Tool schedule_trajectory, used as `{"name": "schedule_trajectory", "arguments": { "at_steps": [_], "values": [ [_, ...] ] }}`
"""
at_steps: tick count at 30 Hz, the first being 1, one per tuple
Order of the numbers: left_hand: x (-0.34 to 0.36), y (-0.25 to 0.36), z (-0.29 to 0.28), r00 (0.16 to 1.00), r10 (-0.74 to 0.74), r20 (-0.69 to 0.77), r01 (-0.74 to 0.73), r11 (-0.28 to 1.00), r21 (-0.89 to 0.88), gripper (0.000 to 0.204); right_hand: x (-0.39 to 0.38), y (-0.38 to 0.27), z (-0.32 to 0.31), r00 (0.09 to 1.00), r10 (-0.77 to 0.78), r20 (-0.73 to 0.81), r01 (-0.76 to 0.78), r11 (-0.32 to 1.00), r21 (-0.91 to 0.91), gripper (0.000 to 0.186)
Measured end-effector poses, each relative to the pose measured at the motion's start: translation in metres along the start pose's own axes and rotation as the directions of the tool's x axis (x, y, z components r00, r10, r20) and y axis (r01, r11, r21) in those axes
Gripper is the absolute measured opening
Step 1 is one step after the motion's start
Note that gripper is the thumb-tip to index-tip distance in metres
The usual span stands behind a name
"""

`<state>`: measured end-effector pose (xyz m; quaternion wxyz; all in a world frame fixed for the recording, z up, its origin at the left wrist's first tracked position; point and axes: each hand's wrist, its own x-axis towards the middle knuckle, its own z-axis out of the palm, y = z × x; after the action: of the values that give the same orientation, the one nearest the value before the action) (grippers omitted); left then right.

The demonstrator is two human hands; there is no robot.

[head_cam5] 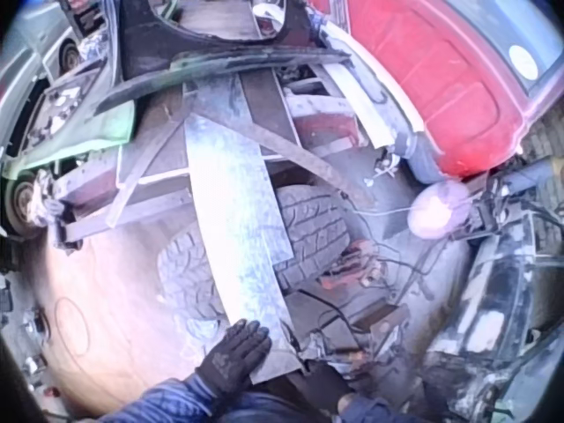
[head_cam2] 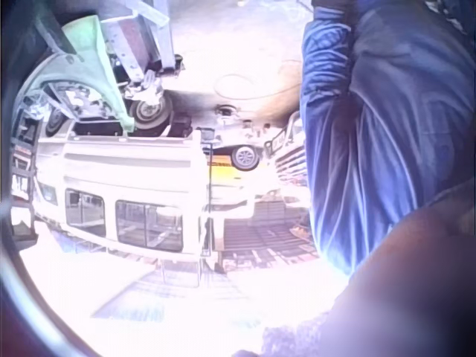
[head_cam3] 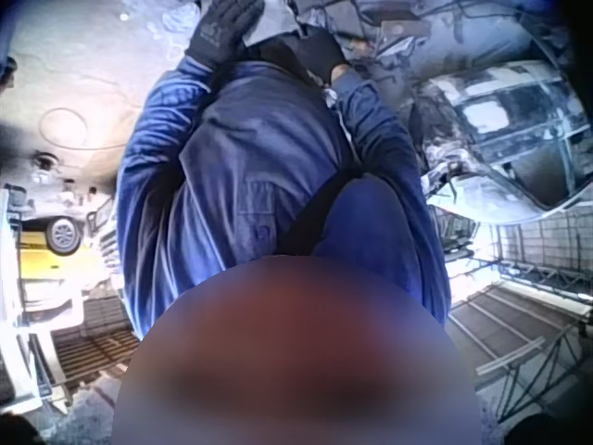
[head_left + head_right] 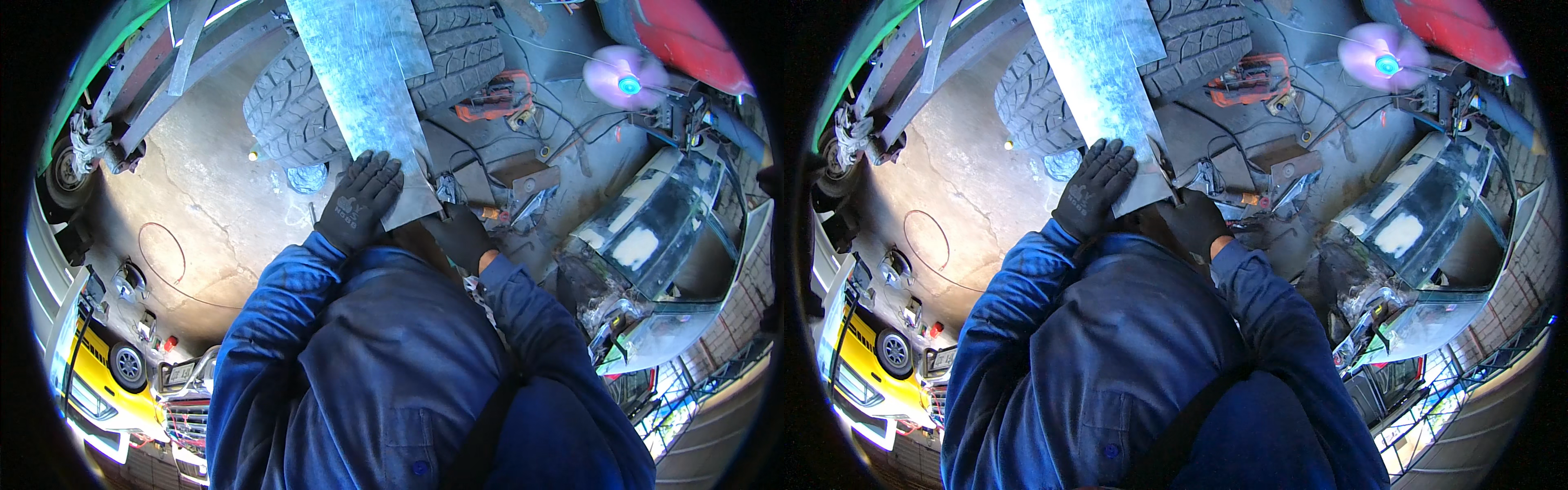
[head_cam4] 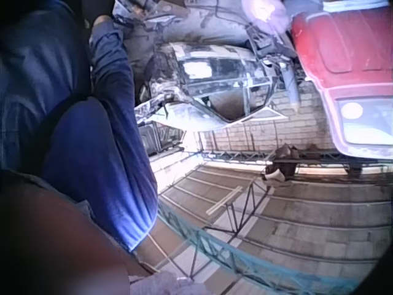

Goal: The person cuts a rectangular metal sheet into a smaller piece using tin snips, then bends the piece into an L-shaped bracket. They test-fit the bracket against the car's windshield frame and make minor adjustments by hand.

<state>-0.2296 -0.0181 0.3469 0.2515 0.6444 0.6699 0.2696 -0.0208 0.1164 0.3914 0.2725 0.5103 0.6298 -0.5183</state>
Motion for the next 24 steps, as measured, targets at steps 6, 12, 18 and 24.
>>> {"name": "schedule_trajectory", "arguments": {
  "at_steps": [6,12,18,24],
  "values": [
    [0.002,0.012,0.003,0.996,-0.071,-0.056,0.065,0.993,-0.1,0.051,0.008,-0.01,-0.014,0.984,0.101,0.149,-0.116,0.989,0.096,0.045],
    [0.008,0.026,0.009,0.979,-0.189,-0.082,0.175,0.973,-0.151,0.048,0.015,-0.012,-0.032,0.968,0.07,0.24,-0.104,0.986,0.131,0.051],
    [0.005,0.025,0.013,0.984,-0.172,-0.045,0.163,0.972,-0.168,0.057,0.021,0.007,-0.017,0.992,-0.089,0.091,0.103,0.981,-0.163,0.055],
    [0.0,0.055,-0.004,0.958,-0.268,0.105,0.267,0.963,0.026,0.073,0.024,0.0,-0.007,1.0,-0.014,0.005,0.014,0.986,-0.164,0.054]
  ]
}}
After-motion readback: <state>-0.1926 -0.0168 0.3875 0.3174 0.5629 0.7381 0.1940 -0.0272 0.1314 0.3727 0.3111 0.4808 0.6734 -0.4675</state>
